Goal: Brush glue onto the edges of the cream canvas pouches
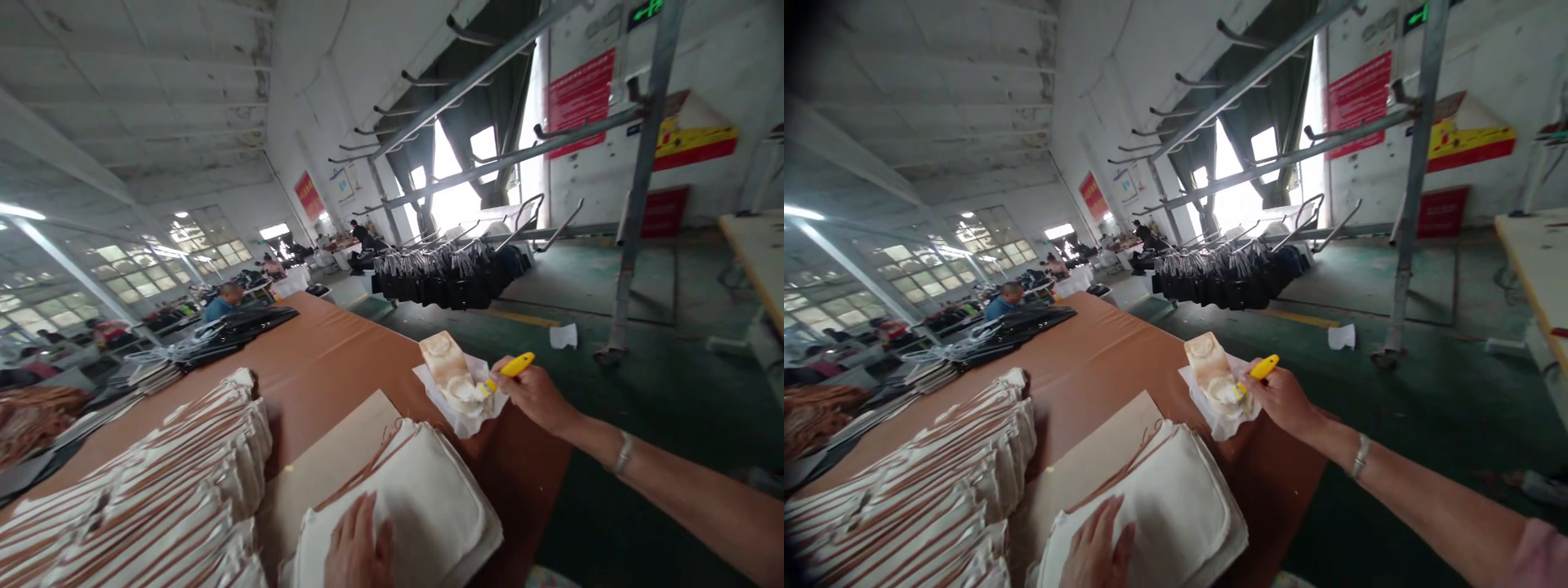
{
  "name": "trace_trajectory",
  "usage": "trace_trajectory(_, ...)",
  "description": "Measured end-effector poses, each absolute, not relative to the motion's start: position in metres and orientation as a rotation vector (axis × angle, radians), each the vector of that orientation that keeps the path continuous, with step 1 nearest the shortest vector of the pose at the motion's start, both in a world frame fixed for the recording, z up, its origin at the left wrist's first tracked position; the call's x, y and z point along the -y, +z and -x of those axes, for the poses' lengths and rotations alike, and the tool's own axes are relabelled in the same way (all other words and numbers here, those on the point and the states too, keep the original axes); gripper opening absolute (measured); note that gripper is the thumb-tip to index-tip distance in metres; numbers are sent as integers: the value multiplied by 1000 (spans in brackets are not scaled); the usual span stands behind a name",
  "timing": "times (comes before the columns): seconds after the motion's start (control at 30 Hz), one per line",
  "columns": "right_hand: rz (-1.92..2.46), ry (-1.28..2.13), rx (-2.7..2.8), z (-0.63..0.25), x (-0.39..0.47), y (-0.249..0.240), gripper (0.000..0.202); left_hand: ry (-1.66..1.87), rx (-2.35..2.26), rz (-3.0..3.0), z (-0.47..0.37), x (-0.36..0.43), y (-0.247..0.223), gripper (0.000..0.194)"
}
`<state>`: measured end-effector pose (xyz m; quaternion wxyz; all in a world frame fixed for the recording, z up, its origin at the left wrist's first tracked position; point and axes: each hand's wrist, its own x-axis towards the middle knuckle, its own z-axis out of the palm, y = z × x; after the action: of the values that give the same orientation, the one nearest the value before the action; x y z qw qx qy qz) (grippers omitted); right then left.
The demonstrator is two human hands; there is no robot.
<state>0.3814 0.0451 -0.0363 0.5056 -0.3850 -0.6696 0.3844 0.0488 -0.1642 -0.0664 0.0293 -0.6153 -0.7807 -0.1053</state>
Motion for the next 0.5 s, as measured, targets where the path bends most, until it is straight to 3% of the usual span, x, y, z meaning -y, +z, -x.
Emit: trace_trajectory(0.5, 847, 781, 2087, -338, -107, -49, 17, -405, 2576, 2113, -70, 54, -50, 29)
